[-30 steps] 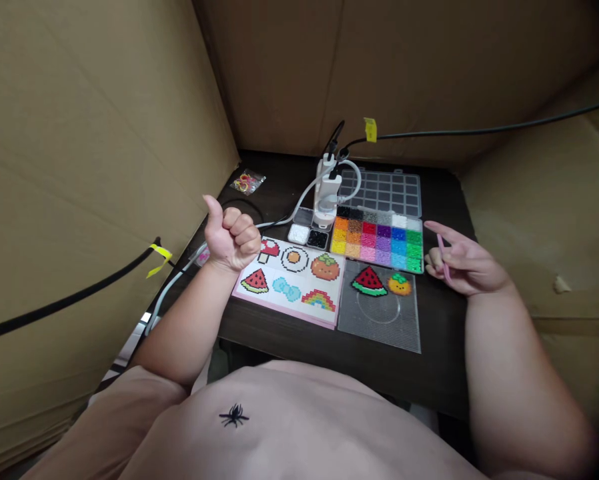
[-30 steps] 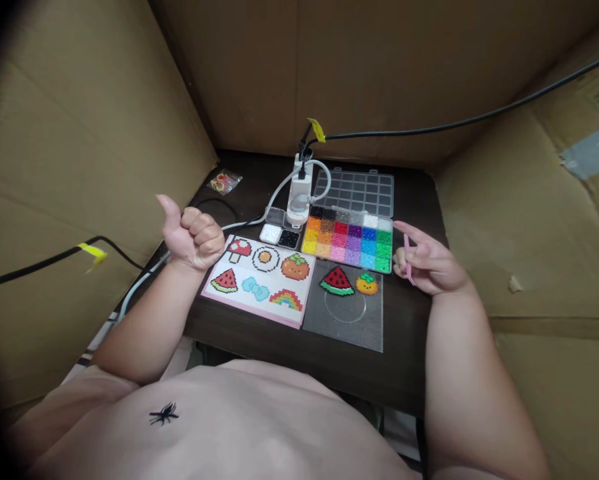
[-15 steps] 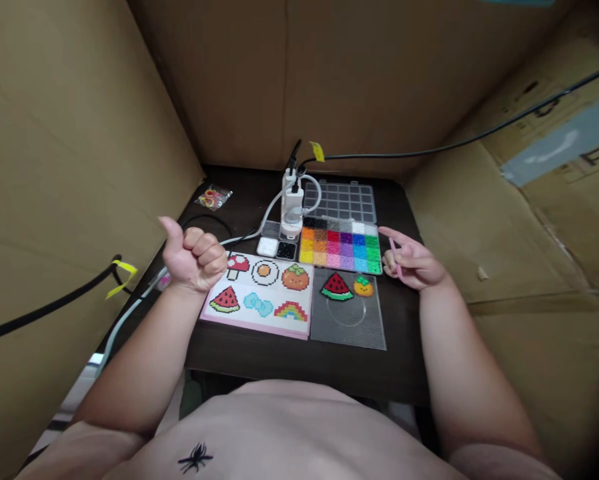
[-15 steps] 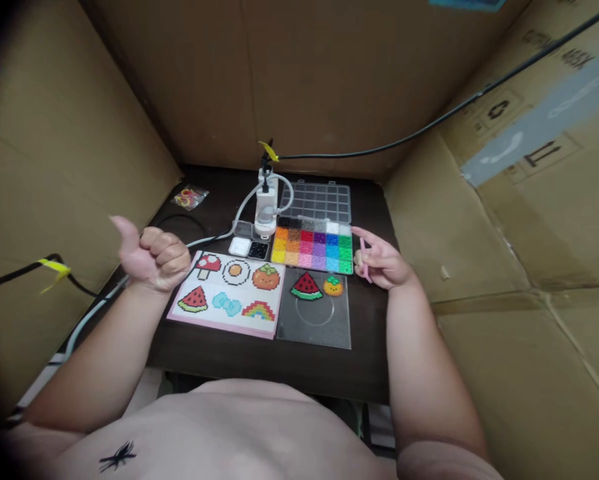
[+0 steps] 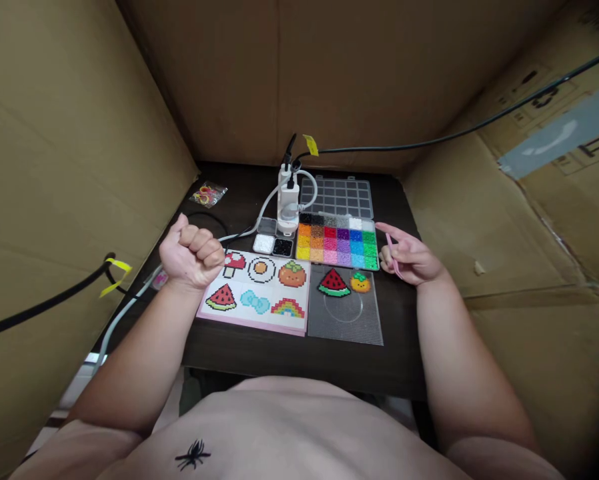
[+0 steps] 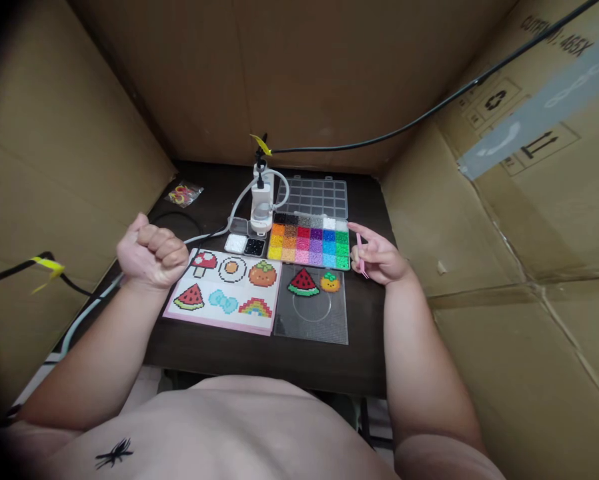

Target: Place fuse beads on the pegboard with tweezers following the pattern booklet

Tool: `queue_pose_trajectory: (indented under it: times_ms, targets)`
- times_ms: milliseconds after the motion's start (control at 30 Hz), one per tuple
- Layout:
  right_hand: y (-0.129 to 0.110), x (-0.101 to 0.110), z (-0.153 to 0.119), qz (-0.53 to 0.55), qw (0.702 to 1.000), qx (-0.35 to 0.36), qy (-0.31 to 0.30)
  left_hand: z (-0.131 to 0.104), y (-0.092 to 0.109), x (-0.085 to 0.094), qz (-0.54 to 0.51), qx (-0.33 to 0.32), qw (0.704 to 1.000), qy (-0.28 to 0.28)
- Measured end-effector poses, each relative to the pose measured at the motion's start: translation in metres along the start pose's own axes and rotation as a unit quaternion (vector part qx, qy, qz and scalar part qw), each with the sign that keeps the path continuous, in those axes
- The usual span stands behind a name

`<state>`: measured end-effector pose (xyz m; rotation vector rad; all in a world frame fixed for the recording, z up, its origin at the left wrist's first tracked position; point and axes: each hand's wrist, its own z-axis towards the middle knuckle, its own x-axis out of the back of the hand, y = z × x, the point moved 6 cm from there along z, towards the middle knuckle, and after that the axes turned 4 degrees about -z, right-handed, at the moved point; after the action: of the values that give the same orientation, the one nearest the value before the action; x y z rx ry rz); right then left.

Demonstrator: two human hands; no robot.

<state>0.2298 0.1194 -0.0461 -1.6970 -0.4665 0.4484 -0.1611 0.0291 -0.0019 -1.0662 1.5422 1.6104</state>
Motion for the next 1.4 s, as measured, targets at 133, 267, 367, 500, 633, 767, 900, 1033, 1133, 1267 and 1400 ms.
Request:
queue_pose_trajectory:
  times_ms: [133, 267, 367, 500, 633, 767, 900, 1033, 1133, 1267, 1400]
  targets:
    - [-0.001, 0.0, 0.0, -0.015, 1.0, 0.002, 0.003, -0.001, -0.001, 0.0, -0.006, 0.006, 1.0, -0.009]
    - [0.0, 0.0, 0.0, 0.019, 1.0, -0.008, 0.005, -0.002, -0.001, 0.001, -0.003, 0.005, 1.0, -0.015]
    - [0.001, 0.001, 0.0, 0.03, 0.999, -0.012, 0.013, -0.001, -0.001, 0.002, -0.004, 0.0, 1.0, -0.025]
    - [0.001, 0.002, 0.0, 0.016, 1.0, -0.013, 0.02, -0.001, 0.0, 0.003, 0.0, -0.007, 0.999, -0.032]
    - [0.001, 0.002, 0.0, 0.002, 1.0, -0.011, 0.014, -0.003, 0.002, 0.0, 0.011, -0.023, 0.999, -0.035]
    - [0.0, 0.001, 0.0, 0.001, 1.0, -0.014, 0.014, -0.005, 0.004, -0.002, 0.028, -0.039, 0.998, -0.027]
    - [0.0, 0.0, 0.0, 0.004, 1.0, -0.02, 0.019, -0.006, 0.005, -0.002, 0.007, -0.045, 0.999, -0.026]
    - [0.003, 0.002, -0.001, 0.04, 0.999, -0.03, 0.021, -0.006, 0.006, 0.002, 0.001, -0.06, 0.998, -0.017]
    - [0.006, 0.005, 0.0, 0.04, 0.998, -0.031, 0.024, -0.007, 0.008, 0.005, 0.02, -0.069, 0.997, -0.003]
    - [0.006, 0.006, 0.001, 0.01, 0.999, -0.021, 0.023, -0.009, 0.008, 0.007, 0.042, -0.069, 0.997, 0.016]
    - [0.004, 0.005, 0.001, 0.013, 0.999, -0.02, 0.029, -0.01, 0.007, 0.009, 0.058, -0.065, 0.995, 0.037]
